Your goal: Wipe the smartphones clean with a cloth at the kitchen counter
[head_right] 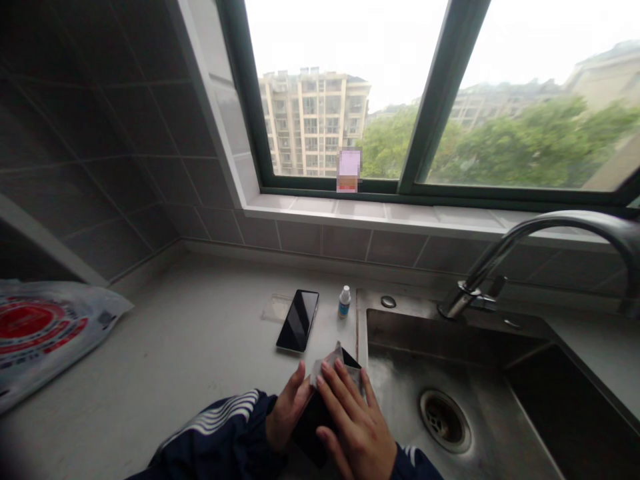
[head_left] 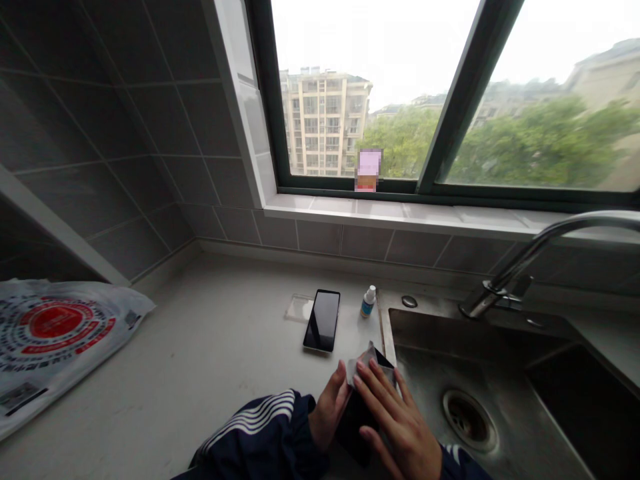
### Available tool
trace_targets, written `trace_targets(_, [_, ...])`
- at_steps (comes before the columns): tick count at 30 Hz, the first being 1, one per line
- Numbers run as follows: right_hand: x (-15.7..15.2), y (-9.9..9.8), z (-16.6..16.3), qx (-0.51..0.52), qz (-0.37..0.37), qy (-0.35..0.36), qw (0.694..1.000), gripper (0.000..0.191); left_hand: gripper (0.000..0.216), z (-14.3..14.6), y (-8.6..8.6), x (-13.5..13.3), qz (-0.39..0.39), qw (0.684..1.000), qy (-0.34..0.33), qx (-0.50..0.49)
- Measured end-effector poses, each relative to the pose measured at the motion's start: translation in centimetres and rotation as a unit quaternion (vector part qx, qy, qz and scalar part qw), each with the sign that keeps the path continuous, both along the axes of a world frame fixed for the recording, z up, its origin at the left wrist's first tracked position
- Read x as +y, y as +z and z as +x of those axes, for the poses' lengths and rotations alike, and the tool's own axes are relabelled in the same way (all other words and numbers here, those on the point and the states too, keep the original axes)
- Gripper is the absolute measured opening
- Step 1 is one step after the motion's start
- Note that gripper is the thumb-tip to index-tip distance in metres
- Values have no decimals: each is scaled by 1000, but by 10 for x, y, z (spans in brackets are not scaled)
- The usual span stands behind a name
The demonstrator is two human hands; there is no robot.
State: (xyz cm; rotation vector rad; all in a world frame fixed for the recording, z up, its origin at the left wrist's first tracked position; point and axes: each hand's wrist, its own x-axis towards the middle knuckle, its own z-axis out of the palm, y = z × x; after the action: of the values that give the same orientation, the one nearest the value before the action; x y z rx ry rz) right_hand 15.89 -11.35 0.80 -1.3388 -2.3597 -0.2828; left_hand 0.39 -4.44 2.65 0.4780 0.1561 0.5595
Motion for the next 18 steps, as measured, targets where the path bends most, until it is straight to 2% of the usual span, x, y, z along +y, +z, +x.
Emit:
trace_targets(3, [2,1,5,18,7,-24,1000,62,65,-2,3,-4,47,999,6,16])
trace_targets(8, [5,2,14,53,-2,-78,996,63,58,-6,11,-8,190,980,23,56])
trace_targets(12, [4,0,15,63,-19,-84,994,63,60,-7,12,-7,211,975,16,68])
trace_targets(18, [5,-1,13,67,-26,-87,994,63,58,-5,-1,-4,220,973,16,65])
